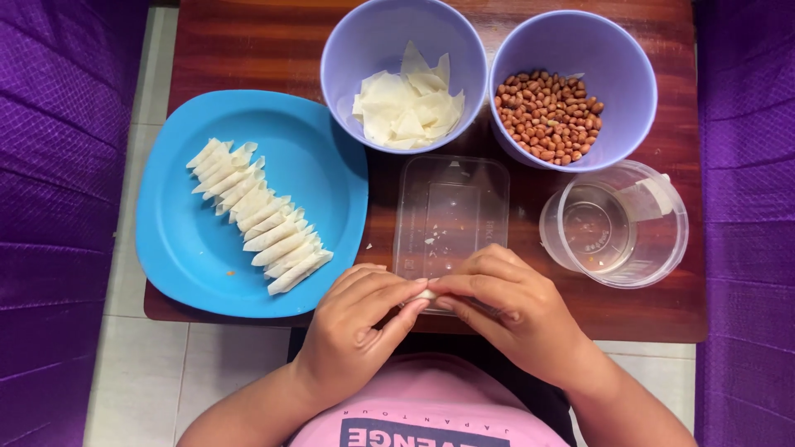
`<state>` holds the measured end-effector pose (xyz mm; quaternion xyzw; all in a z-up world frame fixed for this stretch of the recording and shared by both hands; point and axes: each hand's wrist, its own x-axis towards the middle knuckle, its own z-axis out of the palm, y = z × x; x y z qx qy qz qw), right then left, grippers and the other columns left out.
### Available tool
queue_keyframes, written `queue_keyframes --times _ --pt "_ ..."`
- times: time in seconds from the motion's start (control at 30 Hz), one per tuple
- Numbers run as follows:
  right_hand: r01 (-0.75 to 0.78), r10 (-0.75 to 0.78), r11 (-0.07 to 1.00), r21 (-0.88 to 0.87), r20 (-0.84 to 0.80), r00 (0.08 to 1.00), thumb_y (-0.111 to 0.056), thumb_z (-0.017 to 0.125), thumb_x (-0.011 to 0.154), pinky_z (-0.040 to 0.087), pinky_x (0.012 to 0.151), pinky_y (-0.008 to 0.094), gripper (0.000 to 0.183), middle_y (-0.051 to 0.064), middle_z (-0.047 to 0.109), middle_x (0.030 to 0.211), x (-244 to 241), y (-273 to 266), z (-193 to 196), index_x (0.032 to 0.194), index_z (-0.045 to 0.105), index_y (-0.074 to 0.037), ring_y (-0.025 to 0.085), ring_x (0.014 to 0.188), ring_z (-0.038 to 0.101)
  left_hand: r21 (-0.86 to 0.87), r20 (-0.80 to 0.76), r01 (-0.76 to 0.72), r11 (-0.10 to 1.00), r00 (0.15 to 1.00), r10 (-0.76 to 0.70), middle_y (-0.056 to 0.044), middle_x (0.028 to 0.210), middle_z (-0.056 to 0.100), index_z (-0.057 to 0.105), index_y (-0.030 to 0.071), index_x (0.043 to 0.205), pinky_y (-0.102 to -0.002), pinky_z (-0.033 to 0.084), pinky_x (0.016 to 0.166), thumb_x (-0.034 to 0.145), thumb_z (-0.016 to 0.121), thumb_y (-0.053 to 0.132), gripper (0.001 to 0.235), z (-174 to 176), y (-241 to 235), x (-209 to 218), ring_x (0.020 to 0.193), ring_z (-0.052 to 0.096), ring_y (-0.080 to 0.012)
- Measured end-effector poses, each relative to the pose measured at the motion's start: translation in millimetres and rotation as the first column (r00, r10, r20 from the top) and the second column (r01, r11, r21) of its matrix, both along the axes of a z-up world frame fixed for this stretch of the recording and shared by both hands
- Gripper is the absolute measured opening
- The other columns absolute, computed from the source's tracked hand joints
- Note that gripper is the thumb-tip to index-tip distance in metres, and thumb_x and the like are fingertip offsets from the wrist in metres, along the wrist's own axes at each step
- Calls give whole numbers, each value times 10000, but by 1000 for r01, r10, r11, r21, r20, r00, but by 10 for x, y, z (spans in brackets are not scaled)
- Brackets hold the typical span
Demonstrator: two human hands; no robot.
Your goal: Wrapping individual peanuts in small square dough wrappers and rolling them to prepare snacks.
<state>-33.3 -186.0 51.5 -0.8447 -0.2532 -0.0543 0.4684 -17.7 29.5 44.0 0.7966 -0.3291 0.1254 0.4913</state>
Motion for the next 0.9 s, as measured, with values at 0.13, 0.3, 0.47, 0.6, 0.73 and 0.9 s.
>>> queue_keyframes --times 0.13,0.3,0.47,0.6,0.73,0.9 --pt "-40 40 999 24 -13 999 -117 708 944 512 812 305 184 29 693 920 44 144 75 1125 725 -85 188 813 637 -16 -26 -51 999 998 51 -100 930 760 723 11 1028 -371 556 769 909 762 41 128 9 135 -78 760 685 -246" --pt "-151 155 986 68 -67 986 -96 676 961 511 819 315 136 49 720 956 143 322 278 1093 702 -73 196 815 660 4 -22 -122 993 992 122 -68 878 758 731 30 982 -333 515 724 892 764 57 99 127 325 -143 732 686 -218" --pt "-199 203 979 40 -138 969 -161 651 978 524 814 297 124 35 720 956 328 551 439 1055 719 -91 183 854 648 70 1 -214 974 977 214 -44 897 772 739 65 961 -338 491 785 889 775 103 89 210 536 -119 775 719 -195" --pt "-235 230 972 -5 -181 956 -205 680 964 510 812 305 109 5 719 943 484 732 415 1012 737 -126 179 877 631 144 15 -295 945 955 296 -22 905 768 733 87 929 -364 427 855 899 772 133 67 213 687 -99 771 697 -180" --pt "-293 280 955 -42 -195 940 -227 644 989 500 738 302 150 27 672 901 624 889 366 1031 746 -125 192 821 600 208 13 -380 901 922 386 22 895 757 745 136 906 -349 385 911 906 776 173 48 189 804 -72 843 697 -160" --pt "-304 289 950 -72 -160 944 -188 668 983 491 751 318 101 24 669 896 766 1069 342 1011 738 -121 194 798 608 230 42 -460 858 885 463 18 937 735 762 137 949 -361 353 946 925 768 206 74 155 919 -29 947 692 -193"
